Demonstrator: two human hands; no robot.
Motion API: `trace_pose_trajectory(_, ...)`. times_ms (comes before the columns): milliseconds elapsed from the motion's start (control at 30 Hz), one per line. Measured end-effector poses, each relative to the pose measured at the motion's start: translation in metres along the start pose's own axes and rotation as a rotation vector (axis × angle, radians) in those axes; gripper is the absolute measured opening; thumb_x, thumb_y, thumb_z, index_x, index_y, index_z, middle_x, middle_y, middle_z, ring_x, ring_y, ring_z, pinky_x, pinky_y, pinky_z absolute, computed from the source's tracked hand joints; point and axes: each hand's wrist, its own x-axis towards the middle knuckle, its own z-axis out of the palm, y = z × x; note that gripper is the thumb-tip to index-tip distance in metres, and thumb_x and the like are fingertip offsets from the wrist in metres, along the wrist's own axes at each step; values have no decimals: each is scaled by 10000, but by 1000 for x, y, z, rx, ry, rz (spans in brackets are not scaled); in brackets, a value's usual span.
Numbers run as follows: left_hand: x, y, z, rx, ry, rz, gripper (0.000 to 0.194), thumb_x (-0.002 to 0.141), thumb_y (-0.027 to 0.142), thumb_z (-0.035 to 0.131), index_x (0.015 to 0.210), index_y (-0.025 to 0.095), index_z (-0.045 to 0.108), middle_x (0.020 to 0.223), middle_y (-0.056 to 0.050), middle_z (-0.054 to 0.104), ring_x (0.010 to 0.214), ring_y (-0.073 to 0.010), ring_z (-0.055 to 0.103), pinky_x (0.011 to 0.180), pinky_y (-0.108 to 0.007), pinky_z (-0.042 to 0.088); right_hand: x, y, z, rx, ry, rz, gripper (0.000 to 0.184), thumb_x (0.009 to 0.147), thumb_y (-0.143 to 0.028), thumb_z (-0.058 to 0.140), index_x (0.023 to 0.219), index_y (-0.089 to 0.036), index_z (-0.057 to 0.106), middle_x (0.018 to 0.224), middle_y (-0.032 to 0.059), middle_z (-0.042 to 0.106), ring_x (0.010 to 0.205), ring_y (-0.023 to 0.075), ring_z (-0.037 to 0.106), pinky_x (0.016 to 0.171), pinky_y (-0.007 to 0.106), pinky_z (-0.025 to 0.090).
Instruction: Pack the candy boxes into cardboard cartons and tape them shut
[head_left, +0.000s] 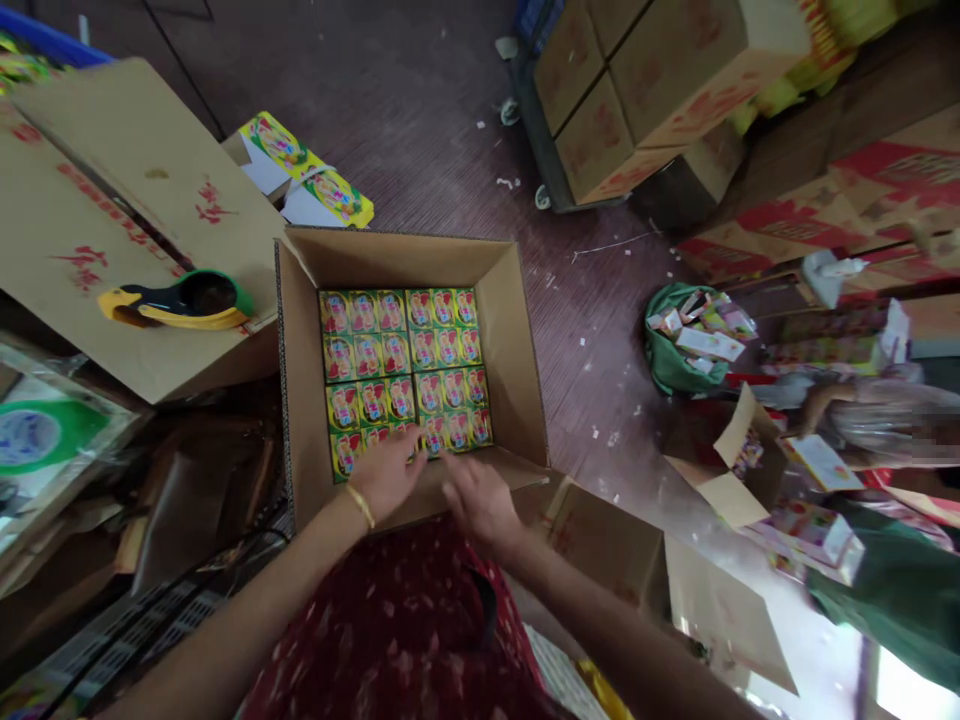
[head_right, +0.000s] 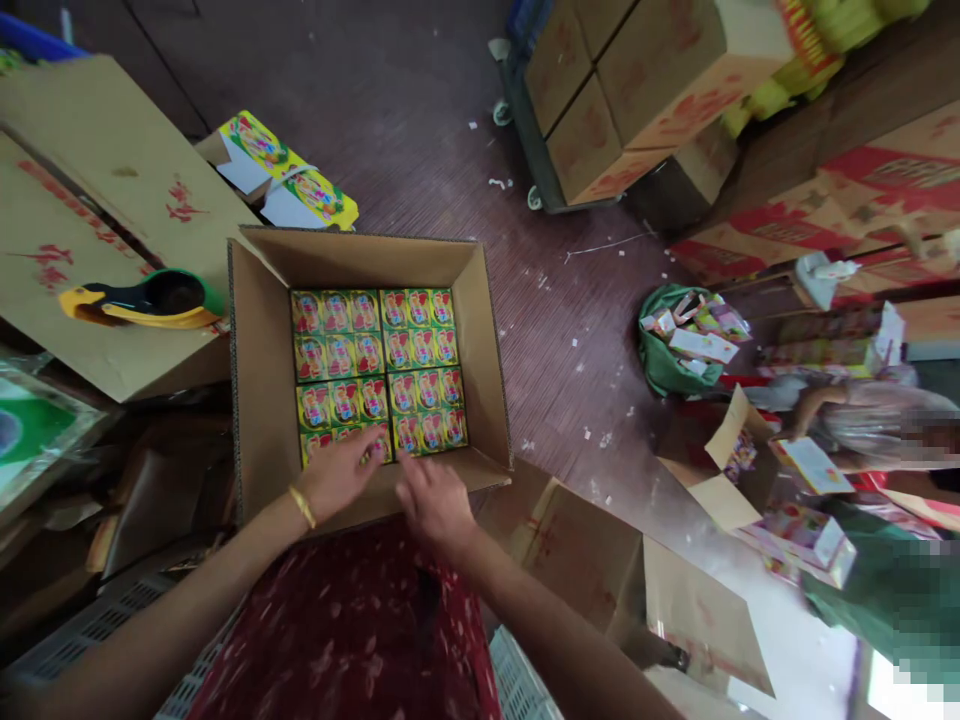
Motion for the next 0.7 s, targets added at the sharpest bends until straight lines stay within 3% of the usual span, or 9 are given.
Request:
trace_pose_trajectory(100, -41, 11, 22, 198, 63, 109, 355, 967, 355, 355, 1184, 200, 591, 1048, -97, 671, 937, -227, 635, 828, -358, 498, -19, 4, 13, -111, 113, -251, 387, 954, -304, 388, 1277, -166, 550, 1184, 95, 650, 1099, 227, 569, 915, 356, 427)
trace_pose_trajectory(200, -36, 6, 28, 352, 268, 250, 388, 962, 368, 357, 1189, 174, 604, 1120, -140, 641, 1050, -269, 590, 940, -450, 461, 11, 14, 21, -132, 285, -250, 374, 930, -268, 403, 1247, -168, 575, 1245, 72, 627, 1213, 217, 499, 982, 339, 374)
trace_pose_trajectory(267, -8, -5, 20, 388, 405, 313, 385, 961, 337, 353, 1185, 161, 612, 1169, -149, 612, 1124, -281, 539, 1003, -485, 419, 44, 22, 21, -140, 317, -211, 386, 927, -270, 405, 1259, -158, 567, 1289, 71, 600, 1288, 220, 432, 1061, 353, 312)
trace_pose_trajectory(367, 50, -29, 6, 401, 493, 301, 395, 958, 314, 357, 1222, 148, 600, 1177, -151, 598, 1162, -282, 500, 1028, -480, 402, 97, 34, 28, -146, 306, -122, 416, 949, -306, 388, 1315, -160, 522, 1438, 80, 461, 1403, 233, 263, 1167, 461, 124)
trace_pose_trajectory(433, 86, -46, 1, 404, 547, 215, 402, 947, 303, 373, 1230, 137, 606, 1201, -175, 573, 1213, -307, 460, 1041, -499, 381, 128, 43, 42, -132, 295, -54, 448, 969, -348, 365, 1372, -179, 464, 1518, 71, 333, 1440, 232, 161, 1169, 533, 12)
trace_pose_trajectory(500, 114, -55, -5, 383, 661, 83, 407, 927, 270, 400, 1261, 143, 594, 1298, -204, 496, 1303, -346, 366, 1057, -535, 344, 150, 52, 63, -106, 271, 17, 509, 980, -404, 349, 1443, -193, 361, 1556, 69, 236, 1455, 223, 93, 1156, 567, -30)
trace_pose_trajectory(600, 143, -47, -31, 386, 824, 57, 470, 883, 252, 478, 1350, 216, 520, 1498, -166, 267, 1414, -365, 152, 1118, -575, 209, 162, 67, 95, -49, 188, 142, 591, 976, -468, 353, 1502, -248, 197, 1579, 71, 128, 1463, 224, 35, 1148, 587, 14)
trace_pose_trajectory(700, 167, -18, -82, 459, 879, 137, 586, 857, 283, 535, 1428, 271, 404, 1568, -100, 109, 1442, -350, 17, 1147, -578, 35, 158, 77, 114, -6, 115, 207, 591, 973, -477, 363, 1500, -324, 142, 1588, 47, 57, 1465, 220, 3, 1143, 593, 34)
